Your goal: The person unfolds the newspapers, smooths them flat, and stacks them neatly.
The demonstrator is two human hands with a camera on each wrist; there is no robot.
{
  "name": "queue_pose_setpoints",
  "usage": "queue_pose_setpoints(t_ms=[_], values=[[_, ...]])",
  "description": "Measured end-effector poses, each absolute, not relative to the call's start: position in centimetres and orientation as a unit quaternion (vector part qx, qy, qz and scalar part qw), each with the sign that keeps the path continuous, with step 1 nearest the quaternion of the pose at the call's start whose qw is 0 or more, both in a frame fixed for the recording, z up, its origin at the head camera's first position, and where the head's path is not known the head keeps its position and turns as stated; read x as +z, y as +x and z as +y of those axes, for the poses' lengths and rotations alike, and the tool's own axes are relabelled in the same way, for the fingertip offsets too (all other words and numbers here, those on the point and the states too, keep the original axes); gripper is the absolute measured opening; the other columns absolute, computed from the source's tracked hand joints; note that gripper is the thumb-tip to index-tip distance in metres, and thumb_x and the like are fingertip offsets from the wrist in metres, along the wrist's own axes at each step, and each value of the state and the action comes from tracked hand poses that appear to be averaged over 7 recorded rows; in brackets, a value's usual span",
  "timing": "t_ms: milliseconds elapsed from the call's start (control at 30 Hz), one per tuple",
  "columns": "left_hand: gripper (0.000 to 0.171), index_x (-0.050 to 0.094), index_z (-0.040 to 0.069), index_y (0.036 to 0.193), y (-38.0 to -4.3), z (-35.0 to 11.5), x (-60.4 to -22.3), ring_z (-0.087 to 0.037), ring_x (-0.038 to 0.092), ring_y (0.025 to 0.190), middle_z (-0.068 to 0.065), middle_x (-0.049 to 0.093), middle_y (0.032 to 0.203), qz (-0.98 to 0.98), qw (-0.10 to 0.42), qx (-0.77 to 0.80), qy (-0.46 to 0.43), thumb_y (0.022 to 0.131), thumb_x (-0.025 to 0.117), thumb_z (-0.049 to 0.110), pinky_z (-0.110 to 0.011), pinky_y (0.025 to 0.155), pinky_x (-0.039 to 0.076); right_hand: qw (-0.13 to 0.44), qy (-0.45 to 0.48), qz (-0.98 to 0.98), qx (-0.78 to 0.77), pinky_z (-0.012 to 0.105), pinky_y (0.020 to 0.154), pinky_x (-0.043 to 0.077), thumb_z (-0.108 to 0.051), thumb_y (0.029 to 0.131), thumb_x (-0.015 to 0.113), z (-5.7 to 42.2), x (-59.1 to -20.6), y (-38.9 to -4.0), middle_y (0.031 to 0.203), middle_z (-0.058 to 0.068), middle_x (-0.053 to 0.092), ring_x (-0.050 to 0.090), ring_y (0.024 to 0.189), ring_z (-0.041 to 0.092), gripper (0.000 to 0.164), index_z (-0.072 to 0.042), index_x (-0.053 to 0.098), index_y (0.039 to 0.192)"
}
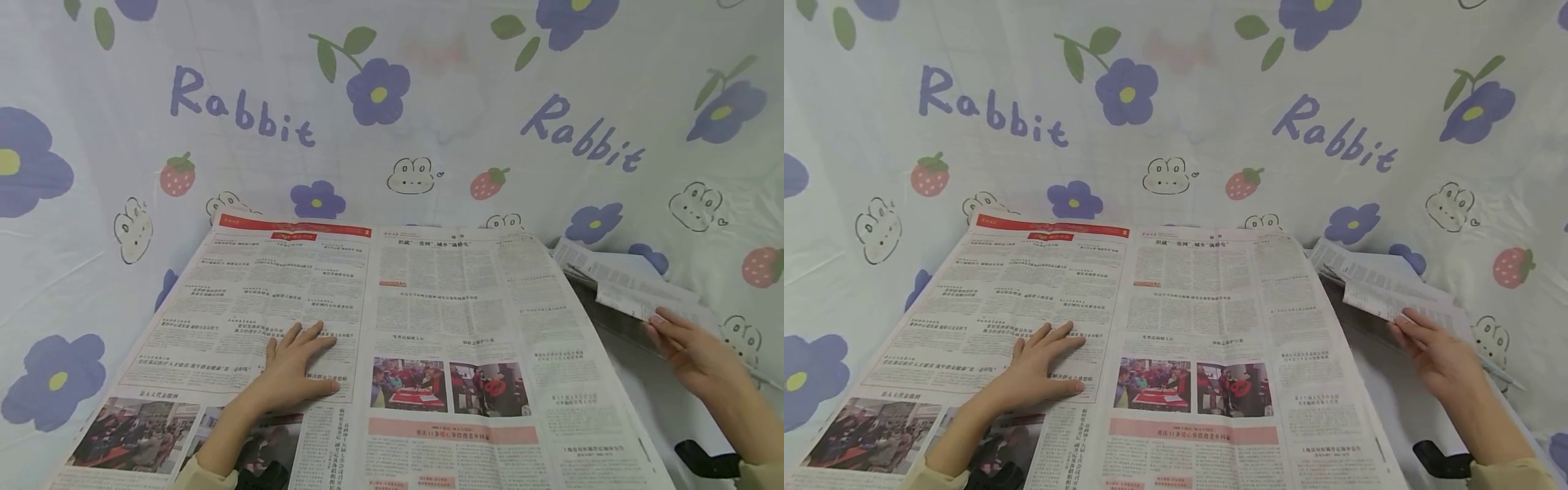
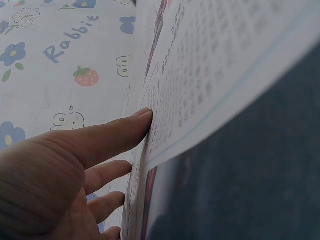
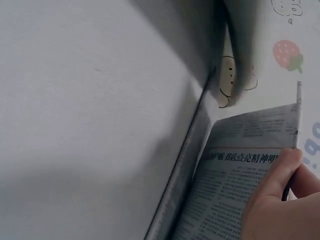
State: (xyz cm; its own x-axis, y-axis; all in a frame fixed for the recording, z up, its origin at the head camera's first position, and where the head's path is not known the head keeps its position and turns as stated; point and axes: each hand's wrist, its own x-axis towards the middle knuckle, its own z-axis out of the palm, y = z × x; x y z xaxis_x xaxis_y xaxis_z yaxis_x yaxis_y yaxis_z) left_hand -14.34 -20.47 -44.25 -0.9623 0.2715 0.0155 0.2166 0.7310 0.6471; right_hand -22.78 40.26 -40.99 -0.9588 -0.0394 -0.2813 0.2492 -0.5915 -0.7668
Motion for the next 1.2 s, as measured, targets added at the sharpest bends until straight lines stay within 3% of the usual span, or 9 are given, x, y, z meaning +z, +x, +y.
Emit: queue_pose_setpoints(t_ms=[233, 533, 933, 1200], values=[[0.073, 0.054, 0.006, 0.141, -14.5, -20.5, -44.6, -0.049, 0.009, 0.143, -0.020, 0.031, 0.155, 0.933, 0.032, 0.335, 0.132, 0.078, 0.081, 0.033, -0.072, 0.103, -0.009, 0.097, 0.122, 0.446, -0.882, 0.027, 0.088, 0.051, 0.009, 0.098, 0.053, 40.1, -40.7, -22.6, 0.097, 0.008, 0.068, 0.069, 0.091, 0.021, 0.028, -0.004, 0.077, 0.096], [0.072, 0.056, 0.007, 0.139, -14.5, -20.4, -44.7, -0.049, 0.010, 0.143, -0.019, 0.032, 0.154, 0.934, 0.026, 0.332, 0.130, 0.077, 0.081, 0.032, -0.072, 0.104, -0.008, 0.143, 0.054, 0.484, -0.862, 0.030, 0.086, 0.053, 0.012, 0.099, 0.047, 37.8, -42.0, -21.1, 0.104, 0.009, 0.070, 0.069, 0.094, 0.023, 0.034, -0.003, 0.077, 0.104], [0.072, 0.056, 0.007, 0.139, -14.4, -20.3, -44.7, -0.049, 0.010, 0.143, -0.019, 0.032, 0.154, 0.934, 0.027, 0.331, 0.130, 0.077, 0.081, 0.032, -0.072, 0.103, -0.008, 0.125, 0.112, 0.528, -0.833, 0.025, 0.083, 0.053, 0.004, 0.096, 0.060, 33.4, -41.8, -18.6, 0.102, 0.002, 0.070, 0.068, 0.092, 0.016, 0.026, -0.012, 0.079, 0.102], [0.073, 0.055, 0.007, 0.140, -14.4, -20.5, -44.7, -0.048, 0.008, 0.143, -0.019, 0.030, 0.155, 0.933, 0.031, 0.335, 0.130, 0.078, 0.081, 0.033, -0.072, 0.104, -0.010, 0.184, 0.111, 0.552, -0.806, 0.027, 0.084, 0.053, -0.003, 0.096, 0.063, 28.6, -41.4, -16.7, 0.109, 0.003, 0.067, 0.067, 0.092, 0.017, 0.021, -0.013, 0.076, 0.108]])
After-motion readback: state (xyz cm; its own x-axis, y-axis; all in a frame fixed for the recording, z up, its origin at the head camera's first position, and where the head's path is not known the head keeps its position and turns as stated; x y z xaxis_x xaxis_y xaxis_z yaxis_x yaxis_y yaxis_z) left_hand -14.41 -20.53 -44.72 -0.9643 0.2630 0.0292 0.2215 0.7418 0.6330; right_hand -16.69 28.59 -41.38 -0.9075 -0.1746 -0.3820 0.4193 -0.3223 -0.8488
